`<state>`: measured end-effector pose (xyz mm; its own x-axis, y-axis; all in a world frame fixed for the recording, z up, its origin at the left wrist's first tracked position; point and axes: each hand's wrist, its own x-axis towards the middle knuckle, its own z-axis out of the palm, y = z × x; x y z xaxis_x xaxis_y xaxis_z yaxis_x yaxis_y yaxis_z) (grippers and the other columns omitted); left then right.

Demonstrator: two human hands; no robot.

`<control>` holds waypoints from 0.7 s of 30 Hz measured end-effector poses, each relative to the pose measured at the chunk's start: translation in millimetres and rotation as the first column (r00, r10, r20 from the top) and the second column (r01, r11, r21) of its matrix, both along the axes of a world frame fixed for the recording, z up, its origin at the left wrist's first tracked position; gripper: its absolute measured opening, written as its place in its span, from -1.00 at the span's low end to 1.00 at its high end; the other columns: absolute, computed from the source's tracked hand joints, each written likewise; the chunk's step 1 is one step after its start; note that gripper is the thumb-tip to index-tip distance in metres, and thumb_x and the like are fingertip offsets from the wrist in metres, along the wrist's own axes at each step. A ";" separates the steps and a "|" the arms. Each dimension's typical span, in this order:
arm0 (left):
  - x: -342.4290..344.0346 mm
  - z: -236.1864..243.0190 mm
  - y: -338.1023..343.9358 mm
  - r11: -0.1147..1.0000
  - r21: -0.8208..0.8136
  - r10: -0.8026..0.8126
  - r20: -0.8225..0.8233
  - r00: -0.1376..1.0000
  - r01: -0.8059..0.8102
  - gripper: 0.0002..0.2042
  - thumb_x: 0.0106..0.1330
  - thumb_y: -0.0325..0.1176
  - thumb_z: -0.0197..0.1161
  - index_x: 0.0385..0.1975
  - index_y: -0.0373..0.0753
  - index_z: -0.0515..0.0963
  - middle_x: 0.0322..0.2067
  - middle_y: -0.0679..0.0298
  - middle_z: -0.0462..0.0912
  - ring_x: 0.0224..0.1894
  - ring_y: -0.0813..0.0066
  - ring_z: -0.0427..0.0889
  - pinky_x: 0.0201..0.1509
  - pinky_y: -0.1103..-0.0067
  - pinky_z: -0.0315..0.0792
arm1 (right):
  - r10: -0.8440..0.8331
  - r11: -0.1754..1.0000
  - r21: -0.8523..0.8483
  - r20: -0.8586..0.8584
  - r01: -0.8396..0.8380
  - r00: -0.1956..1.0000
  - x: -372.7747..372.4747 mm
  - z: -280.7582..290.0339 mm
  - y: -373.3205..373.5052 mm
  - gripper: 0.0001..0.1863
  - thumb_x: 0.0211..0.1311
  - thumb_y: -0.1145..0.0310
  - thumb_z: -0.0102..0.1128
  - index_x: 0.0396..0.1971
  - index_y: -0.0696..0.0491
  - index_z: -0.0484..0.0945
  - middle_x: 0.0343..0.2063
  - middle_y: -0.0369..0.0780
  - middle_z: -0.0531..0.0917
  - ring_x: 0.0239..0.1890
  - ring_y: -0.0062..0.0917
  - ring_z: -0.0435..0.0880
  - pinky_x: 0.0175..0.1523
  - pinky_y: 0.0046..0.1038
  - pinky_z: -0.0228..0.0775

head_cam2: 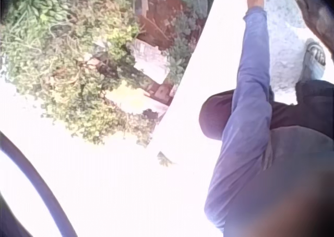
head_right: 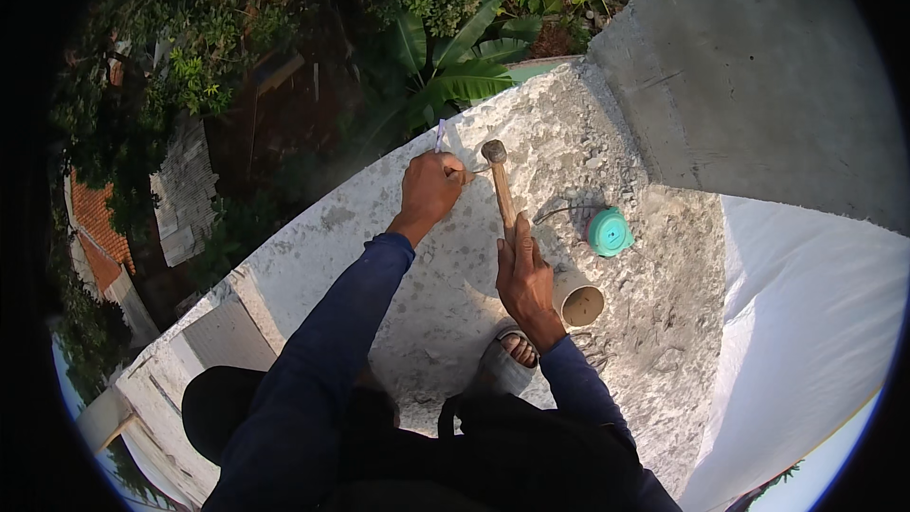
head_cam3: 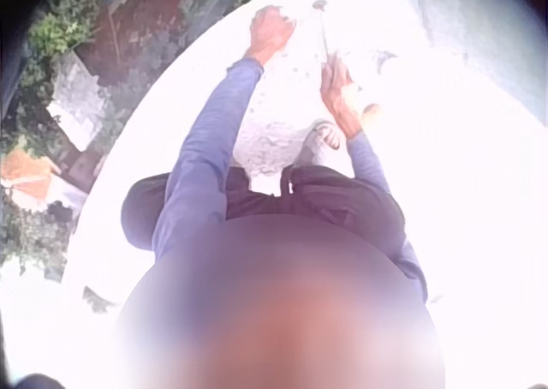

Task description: The person measures a concrete pillar using a tape measure and marks positions with a pencil. They then use a hammer and nail to create indentations at the marked points on the pillar.

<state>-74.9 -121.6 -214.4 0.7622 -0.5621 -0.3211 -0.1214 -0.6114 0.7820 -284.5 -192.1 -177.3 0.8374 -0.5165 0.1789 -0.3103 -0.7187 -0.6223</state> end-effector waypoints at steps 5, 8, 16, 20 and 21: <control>-2.2 3.3 -1.4 0.999 0.045 0.005 0.062 0.998 -0.008 -0.91 0.18 -0.37 0.39 -0.42 -0.23 0.75 -0.33 0.02 0.76 -0.25 -0.04 0.74 -0.10 0.21 0.60 | -0.076 0.994 0.074 -0.003 0.076 0.997 -9.9 1.2 6.4 -0.37 0.43 0.47 0.19 0.42 0.27 0.20 -0.22 0.26 0.67 -0.33 0.11 0.75 -0.41 -0.08 0.59; -2.0 5.1 -2.0 0.999 0.041 0.016 0.026 1.000 -0.018 -0.90 0.16 -0.35 0.42 -0.43 -0.22 0.75 -0.34 0.03 0.76 -0.25 -0.02 0.74 -0.11 0.21 0.60 | -0.077 0.991 0.104 -0.073 0.084 0.994 -12.2 -7.6 8.3 -0.39 0.44 0.46 0.18 0.40 0.26 0.23 -0.24 0.24 0.67 -0.36 0.11 0.74 -0.42 -0.07 0.59; -3.4 -1.7 -1.4 1.000 0.015 0.014 0.082 0.997 -0.015 -0.90 0.15 -0.34 0.46 -0.46 -0.21 0.73 -0.35 0.06 0.74 -0.25 -0.01 0.74 -0.14 0.20 0.59 | -0.038 0.999 0.015 -0.097 0.040 0.995 -8.2 -12.4 14.6 -0.36 0.42 0.46 0.19 0.42 0.23 0.18 -0.24 0.24 0.66 -0.42 0.13 0.72 -0.43 -0.05 0.60; -3.4 -1.8 -0.4 1.000 0.021 0.018 0.099 0.995 -0.020 -0.90 0.16 -0.34 0.46 -0.47 -0.22 0.72 -0.34 0.05 0.72 -0.22 -0.03 0.73 -0.11 0.19 0.58 | -0.086 0.996 -0.017 0.031 0.087 0.996 -5.5 -2.7 13.6 -0.35 0.43 0.44 0.18 0.43 0.23 0.17 -0.25 0.25 0.66 -0.42 0.13 0.72 -0.42 -0.04 0.60; -4.1 -1.5 -0.5 1.000 0.016 0.018 0.086 0.996 -0.020 -0.90 0.16 -0.35 0.46 -0.47 -0.22 0.72 -0.34 0.04 0.72 -0.21 -0.03 0.73 -0.11 0.19 0.58 | -0.060 0.997 -0.041 0.029 0.061 0.998 -5.2 -1.0 13.6 -0.35 0.43 0.44 0.19 0.43 0.23 0.17 -0.25 0.24 0.66 -0.42 0.13 0.72 -0.42 -0.04 0.60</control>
